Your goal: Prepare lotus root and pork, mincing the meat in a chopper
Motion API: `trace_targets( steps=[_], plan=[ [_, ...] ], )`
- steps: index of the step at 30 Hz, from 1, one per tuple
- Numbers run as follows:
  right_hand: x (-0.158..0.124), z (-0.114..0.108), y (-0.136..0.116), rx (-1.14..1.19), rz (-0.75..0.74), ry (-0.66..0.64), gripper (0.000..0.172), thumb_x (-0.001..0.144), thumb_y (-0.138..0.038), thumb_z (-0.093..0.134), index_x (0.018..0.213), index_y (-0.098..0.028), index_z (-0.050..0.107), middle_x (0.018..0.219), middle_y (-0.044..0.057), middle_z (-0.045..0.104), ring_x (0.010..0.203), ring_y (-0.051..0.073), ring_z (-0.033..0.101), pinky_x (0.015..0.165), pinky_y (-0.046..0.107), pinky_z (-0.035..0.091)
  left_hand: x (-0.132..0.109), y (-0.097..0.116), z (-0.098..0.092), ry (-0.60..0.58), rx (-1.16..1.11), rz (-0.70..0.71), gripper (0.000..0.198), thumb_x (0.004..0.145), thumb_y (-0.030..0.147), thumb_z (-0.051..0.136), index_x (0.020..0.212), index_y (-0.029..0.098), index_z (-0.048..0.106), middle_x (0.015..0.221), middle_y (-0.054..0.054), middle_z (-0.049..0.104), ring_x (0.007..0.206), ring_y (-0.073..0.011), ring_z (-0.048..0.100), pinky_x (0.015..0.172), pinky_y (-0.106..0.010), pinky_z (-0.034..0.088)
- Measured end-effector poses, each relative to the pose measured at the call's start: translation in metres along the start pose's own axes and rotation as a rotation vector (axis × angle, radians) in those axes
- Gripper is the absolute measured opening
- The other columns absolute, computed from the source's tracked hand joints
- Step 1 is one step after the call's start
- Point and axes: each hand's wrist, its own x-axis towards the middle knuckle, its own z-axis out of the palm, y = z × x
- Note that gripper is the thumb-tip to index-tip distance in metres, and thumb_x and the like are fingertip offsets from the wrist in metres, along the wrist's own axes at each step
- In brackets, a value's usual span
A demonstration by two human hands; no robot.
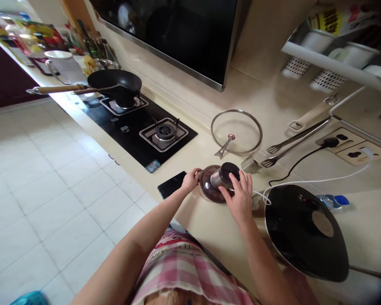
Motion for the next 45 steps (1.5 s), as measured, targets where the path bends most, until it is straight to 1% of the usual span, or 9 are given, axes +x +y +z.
trace_targets(
  steps=[6,11,21,25,28,32,37,41,45],
  plan=[
    [0.001,0.001,0.002,0.006,-0.017,0.001,0.055,0.083,-0.055,0.053,0.125,-0.019,0.054,0.142,0.015,0.039,0.136,0.036,0.022,0.104,0.057,0.033,-0.002,0.001,-0.001,0.008,0.013,-0.024,0.031,0.087,0.038,0.048,0.111,0.022,0.061,0.067,0.0,0.062,0.052,-0.0102,0.054,0.055,-0.021,0.047],
    [0.002,0.002,0.002,0.014,-0.024,0.011,0.055,0.082,-0.054,0.054,0.125,-0.02,0.054,0.141,0.015,0.039,0.135,0.037,0.023,0.102,0.06,0.034,-0.004,0.005,-0.002,0.005,0.009,-0.029,0.032,0.087,0.037,0.049,0.112,0.021,0.06,0.069,-0.001,0.062,0.054,-0.0107,0.055,0.053,-0.021,0.046],
    [0.002,0.003,0.003,0.015,-0.03,0.02,0.055,0.082,-0.054,0.055,0.124,-0.018,0.055,0.14,0.016,0.04,0.135,0.037,0.023,0.102,0.059,0.034,0.001,-0.005,0.001,0.024,0.03,0.019,0.031,0.088,0.036,0.046,0.11,0.023,0.062,0.066,0.0,0.063,0.054,-0.0115,0.056,0.054,-0.021,0.046],
    [0.003,0.002,0.004,0.015,-0.047,0.019,0.054,0.083,-0.053,0.054,0.122,-0.017,0.057,0.139,0.017,0.042,0.135,0.037,0.024,0.103,0.06,0.033,0.0,-0.005,0.001,0.034,0.04,0.039,0.03,0.088,0.036,0.047,0.109,0.023,0.063,0.064,0.0,0.063,0.053,-0.0117,0.055,0.057,-0.022,0.046],
    [0.003,0.001,0.004,0.02,-0.049,0.005,0.052,0.084,-0.053,0.053,0.123,-0.018,0.056,0.139,0.017,0.041,0.135,0.037,0.024,0.102,0.061,0.032,-0.001,-0.004,0.001,0.043,0.044,0.049,0.029,0.088,0.035,0.047,0.109,0.023,0.063,0.064,0.0,0.063,0.054,-0.0117,0.055,0.058,-0.022,0.046],
    [0.003,0.001,0.005,0.019,-0.057,-0.001,0.052,0.084,-0.052,0.052,0.123,-0.018,0.055,0.14,0.017,0.041,0.135,0.038,0.023,0.102,0.062,0.032,-0.001,-0.002,0.001,0.05,0.055,0.051,0.028,0.088,0.031,0.047,0.109,0.022,0.064,0.063,0.001,0.062,0.055,-0.0125,0.056,0.06,-0.023,0.047],
    [0.004,0.002,0.007,0.015,-0.075,0.011,0.052,0.084,-0.053,0.052,0.122,-0.018,0.056,0.138,0.017,0.042,0.134,0.039,0.026,0.101,0.064,0.033,-0.003,0.002,0.0,0.055,0.073,0.055,0.029,0.088,0.031,0.047,0.109,0.021,0.064,0.07,-0.001,0.066,0.06,-0.0135,0.059,0.064,-0.024,0.048],
    [0.005,0.001,0.008,0.009,-0.095,0.016,0.052,0.083,-0.052,0.053,0.121,-0.016,0.057,0.137,0.018,0.043,0.133,0.038,0.027,0.102,0.061,0.032,-0.004,0.007,-0.001,0.065,0.08,0.051,0.029,0.087,0.031,0.049,0.109,0.021,0.065,0.074,-0.002,0.068,0.065,-0.0144,0.06,0.067,-0.024,0.048],
    [0.005,0.001,0.009,0.015,-0.104,0.015,0.053,0.083,-0.052,0.054,0.121,-0.016,0.057,0.137,0.018,0.044,0.132,0.039,0.028,0.102,0.062,0.031,-0.005,0.009,-0.001,0.075,0.089,0.057,0.028,0.087,0.032,0.05,0.107,0.022,0.067,0.074,-0.002,0.069,0.069,-0.0155,0.061,0.07,-0.024,0.047]
  ],
)
